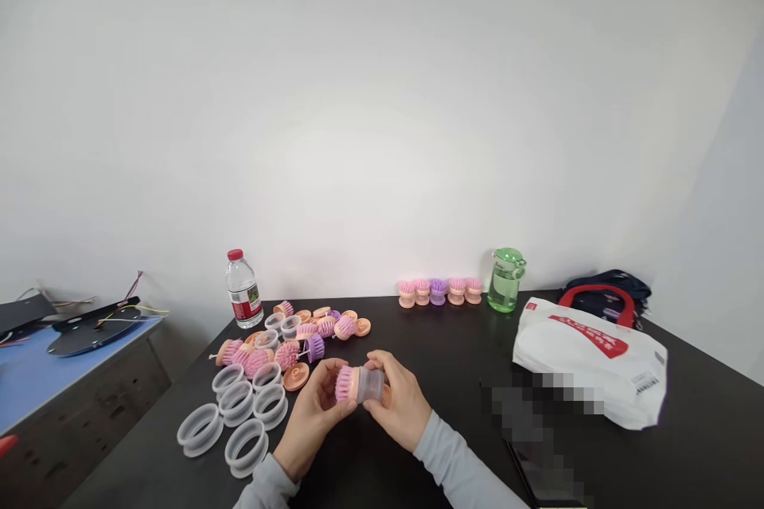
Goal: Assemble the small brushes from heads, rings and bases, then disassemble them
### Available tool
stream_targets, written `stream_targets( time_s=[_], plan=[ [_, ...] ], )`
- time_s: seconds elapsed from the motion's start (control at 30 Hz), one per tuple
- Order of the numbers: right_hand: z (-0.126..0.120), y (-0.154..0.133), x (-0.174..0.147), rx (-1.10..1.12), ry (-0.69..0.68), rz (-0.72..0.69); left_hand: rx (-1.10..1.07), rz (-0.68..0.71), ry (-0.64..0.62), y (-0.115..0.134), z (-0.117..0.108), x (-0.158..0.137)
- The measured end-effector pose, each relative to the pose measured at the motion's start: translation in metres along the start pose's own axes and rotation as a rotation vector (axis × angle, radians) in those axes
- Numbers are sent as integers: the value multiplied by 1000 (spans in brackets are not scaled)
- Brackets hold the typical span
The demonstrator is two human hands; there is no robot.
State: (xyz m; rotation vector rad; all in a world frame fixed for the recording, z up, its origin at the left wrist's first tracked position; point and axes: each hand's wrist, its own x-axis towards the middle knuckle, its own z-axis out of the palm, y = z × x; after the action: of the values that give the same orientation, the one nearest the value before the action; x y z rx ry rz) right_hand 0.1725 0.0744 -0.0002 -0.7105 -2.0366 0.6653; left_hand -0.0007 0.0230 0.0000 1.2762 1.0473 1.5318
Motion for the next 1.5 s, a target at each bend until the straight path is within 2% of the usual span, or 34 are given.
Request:
stream_targets(
  time_s=[0.13, 0.33, 0.47, 0.57, 0.67, 0.8, 0.93, 1.0, 1.1, 1.2, 1.27, 1.37, 1.43, 1.5],
  plan=[
    [-1, -7, -3, -34, 86, -65, -103, -35, -4, -2, 0, -1],
    [-8, -16, -4, -59, 20, -162, -215, -75, 3, -2, 0, -1],
    [-8, -17, -5, -57, 38, -198, -260, -103, -9, 1, 1, -2],
    [-6, -17, -7, -67, 78, -170, -273, -117, -22, 2, 1, -4],
    [-4, -18, -7, -80, 104, -65, -275, -119, -51, 3, 1, -4],
    [0, -18, -5, -7, 44, 136, -273, -104, -96, 3, 1, -3],
    [5, -7, -3, 322, -99, 515, -258, -76, -144, 2, 6, -5],
    [7, -1, -3, 480, -125, 604, -257, -73, -153, 2, 8, -6],
    [4, 2, -5, 525, -96, 483, -271, -84, -105, 2, 8, -6],
    [-4, -4, -5, 408, -42, 264, -285, -82, -24, 4, 6, -6],
    [-8, -9, -5, 297, -17, 168, -289, -82, -9, 6, 5, -6],
    [-11, -8, -4, 207, -6, 194, -288, -89, -11, 8, 5, -5],
    [-11, -5, -4, 227, -6, 265, -284, -90, -7, 9, 5, -5],
    [-12, -2, -5, 238, 15, 254, -278, -90, 5, 10, 5, -5]
  ],
)
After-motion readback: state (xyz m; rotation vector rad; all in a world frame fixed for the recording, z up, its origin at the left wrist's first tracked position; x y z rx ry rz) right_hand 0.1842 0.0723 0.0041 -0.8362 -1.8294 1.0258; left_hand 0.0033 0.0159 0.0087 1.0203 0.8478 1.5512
